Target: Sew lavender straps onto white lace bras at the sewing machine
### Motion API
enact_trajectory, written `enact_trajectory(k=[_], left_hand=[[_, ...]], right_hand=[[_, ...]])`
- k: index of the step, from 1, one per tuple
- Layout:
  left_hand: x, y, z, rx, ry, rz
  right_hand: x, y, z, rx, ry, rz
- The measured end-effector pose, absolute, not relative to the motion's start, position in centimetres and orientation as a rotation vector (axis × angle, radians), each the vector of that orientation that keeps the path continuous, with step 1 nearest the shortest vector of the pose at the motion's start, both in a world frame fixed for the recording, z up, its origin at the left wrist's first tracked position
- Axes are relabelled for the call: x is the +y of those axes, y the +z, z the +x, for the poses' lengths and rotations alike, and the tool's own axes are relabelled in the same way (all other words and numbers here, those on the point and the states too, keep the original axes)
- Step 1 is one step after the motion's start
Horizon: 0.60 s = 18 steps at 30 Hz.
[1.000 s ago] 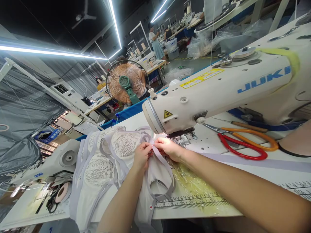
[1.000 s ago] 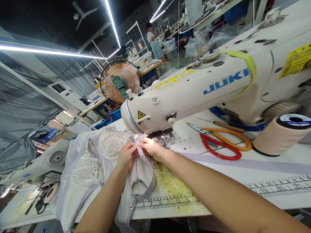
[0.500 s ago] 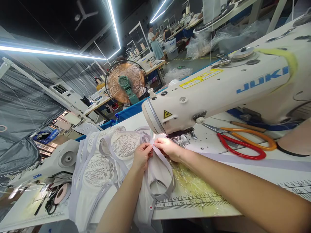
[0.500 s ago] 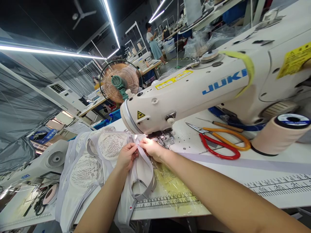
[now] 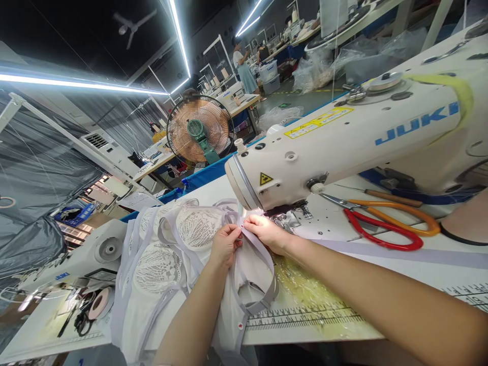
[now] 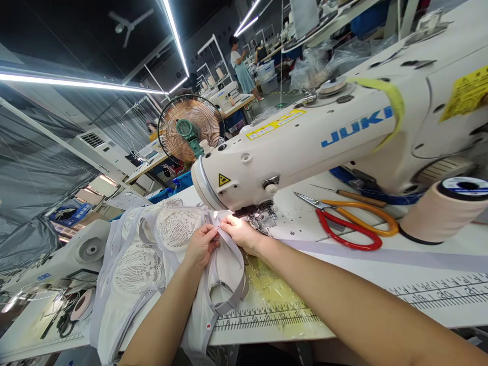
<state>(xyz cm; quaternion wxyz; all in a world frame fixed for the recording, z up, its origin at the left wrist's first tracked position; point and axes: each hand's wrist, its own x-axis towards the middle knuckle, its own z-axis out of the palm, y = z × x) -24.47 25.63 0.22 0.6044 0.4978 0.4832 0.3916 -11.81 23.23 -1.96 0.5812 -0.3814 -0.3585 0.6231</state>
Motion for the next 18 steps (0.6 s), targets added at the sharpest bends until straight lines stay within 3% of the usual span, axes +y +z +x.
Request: enact_trajectory(k=[18], left_hand=[[25.27,0.39,-24.49,1.083,0.916,1.115]], right_hand=[[23.12,-2.06,-11.8,-0.851,1.542,-0.879]])
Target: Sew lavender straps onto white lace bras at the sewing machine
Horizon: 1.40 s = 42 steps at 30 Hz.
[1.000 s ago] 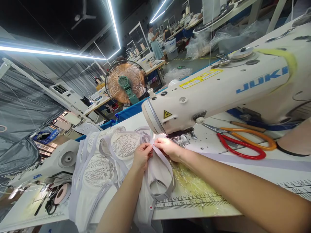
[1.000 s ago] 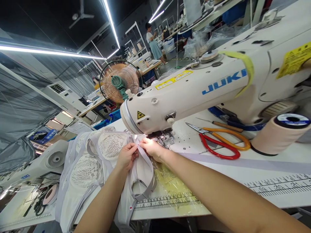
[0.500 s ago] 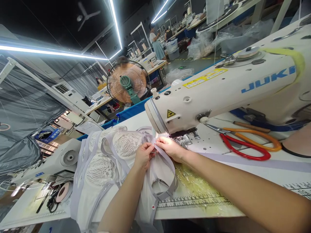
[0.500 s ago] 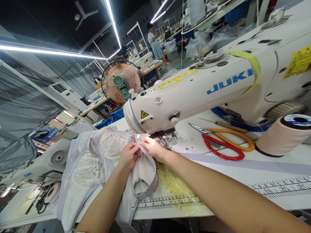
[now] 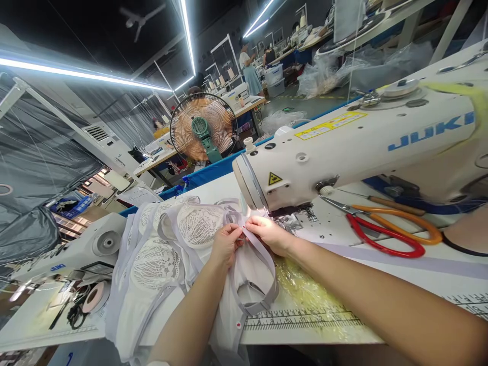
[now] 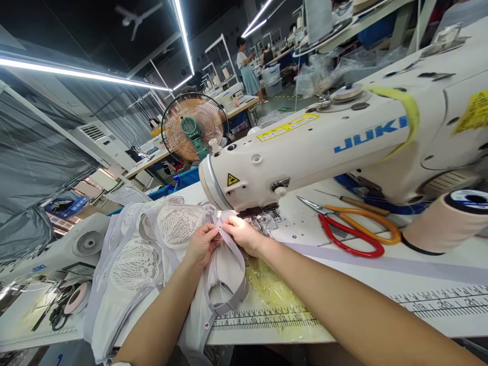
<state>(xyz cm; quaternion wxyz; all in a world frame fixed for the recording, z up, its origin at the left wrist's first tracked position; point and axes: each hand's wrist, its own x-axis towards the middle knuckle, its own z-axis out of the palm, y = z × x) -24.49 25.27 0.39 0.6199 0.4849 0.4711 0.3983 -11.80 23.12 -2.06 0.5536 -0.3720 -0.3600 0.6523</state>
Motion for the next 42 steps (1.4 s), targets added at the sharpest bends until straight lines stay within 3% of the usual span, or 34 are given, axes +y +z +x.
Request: enact_trajectory(k=[32,42], left_hand=[[25.3,0.0,-24.6,1.107,0.975,1.165],[25.3,-0.6,-24.8,0.838,1.097,1.002]], right_hand=[[23.2,-2.5,-11.9,-0.752,1.588,-0.811],[22.3,-2.6,-12.4,-1.037,1.487,-1.008]])
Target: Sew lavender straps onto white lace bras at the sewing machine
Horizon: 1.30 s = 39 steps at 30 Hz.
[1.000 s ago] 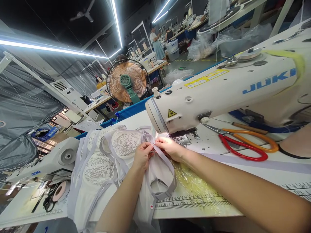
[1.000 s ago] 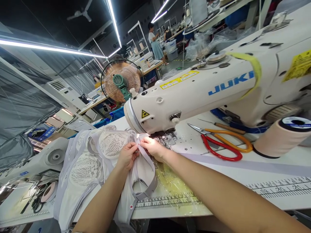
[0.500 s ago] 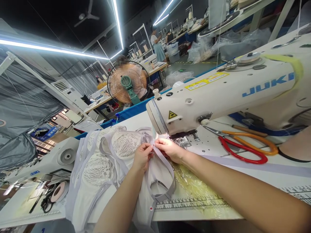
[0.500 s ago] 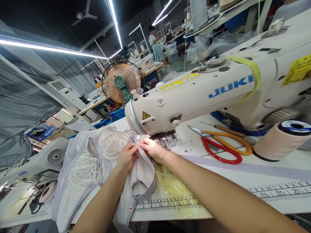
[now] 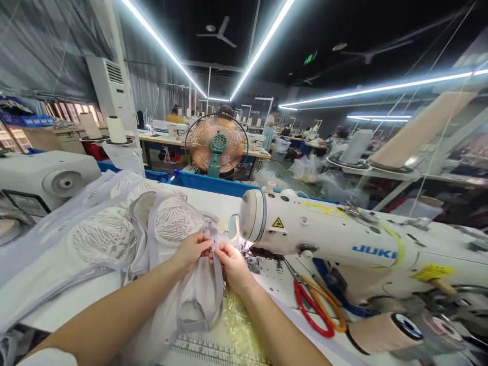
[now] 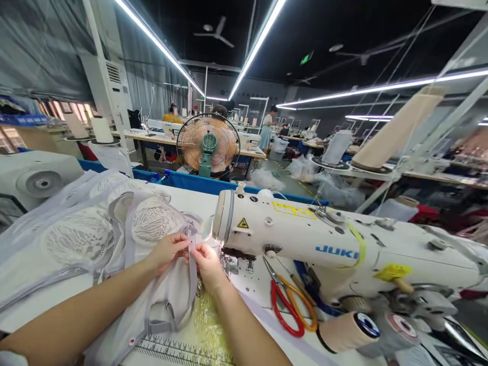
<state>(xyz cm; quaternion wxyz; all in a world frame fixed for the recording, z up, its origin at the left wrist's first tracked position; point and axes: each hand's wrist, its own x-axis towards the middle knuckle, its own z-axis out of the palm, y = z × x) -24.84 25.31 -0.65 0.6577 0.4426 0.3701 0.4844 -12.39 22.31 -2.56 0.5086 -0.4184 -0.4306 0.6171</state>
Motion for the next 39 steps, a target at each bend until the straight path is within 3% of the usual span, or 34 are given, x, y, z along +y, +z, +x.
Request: enact_trajectory(k=[39], left_hand=[[25.9,0.2,-26.2,0.866,1.238,0.955]], right_hand=[[21.3,-3.2,-11.8,-1.163,1.593,-1.058]])
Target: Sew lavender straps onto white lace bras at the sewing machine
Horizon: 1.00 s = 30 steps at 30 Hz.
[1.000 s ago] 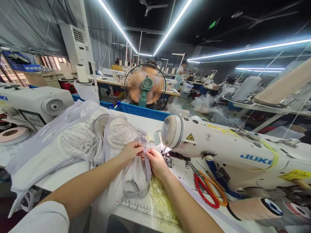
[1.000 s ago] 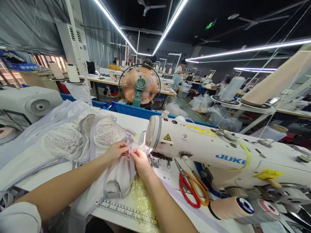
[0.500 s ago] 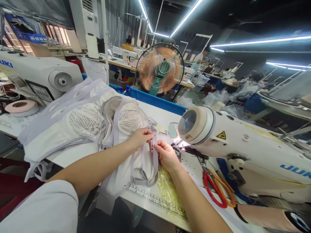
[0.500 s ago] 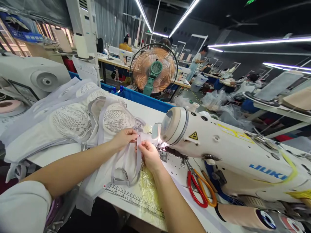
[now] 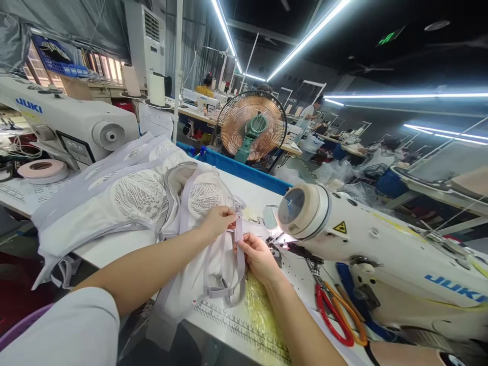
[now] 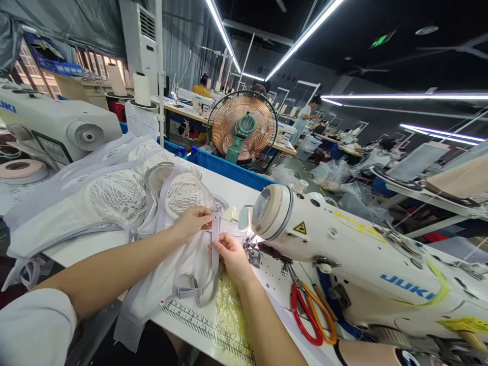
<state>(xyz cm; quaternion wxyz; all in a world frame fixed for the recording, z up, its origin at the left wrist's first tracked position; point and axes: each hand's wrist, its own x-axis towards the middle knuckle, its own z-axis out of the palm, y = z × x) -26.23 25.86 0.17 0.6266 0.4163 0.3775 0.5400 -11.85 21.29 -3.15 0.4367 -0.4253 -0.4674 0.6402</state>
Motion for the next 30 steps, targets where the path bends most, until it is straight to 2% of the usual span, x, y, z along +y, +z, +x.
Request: enact_trajectory(k=[16,30], left_hand=[[25.9,0.5,-25.9,0.959,1.213,0.957],[26.7,0.0,-26.4,1.029,1.183,1.002]], right_hand=[[21.0,-3.0,-11.9,-1.296,1.523,-1.152],[20.0,-2.1,-11.6,-1.351,1.626,-1.266]])
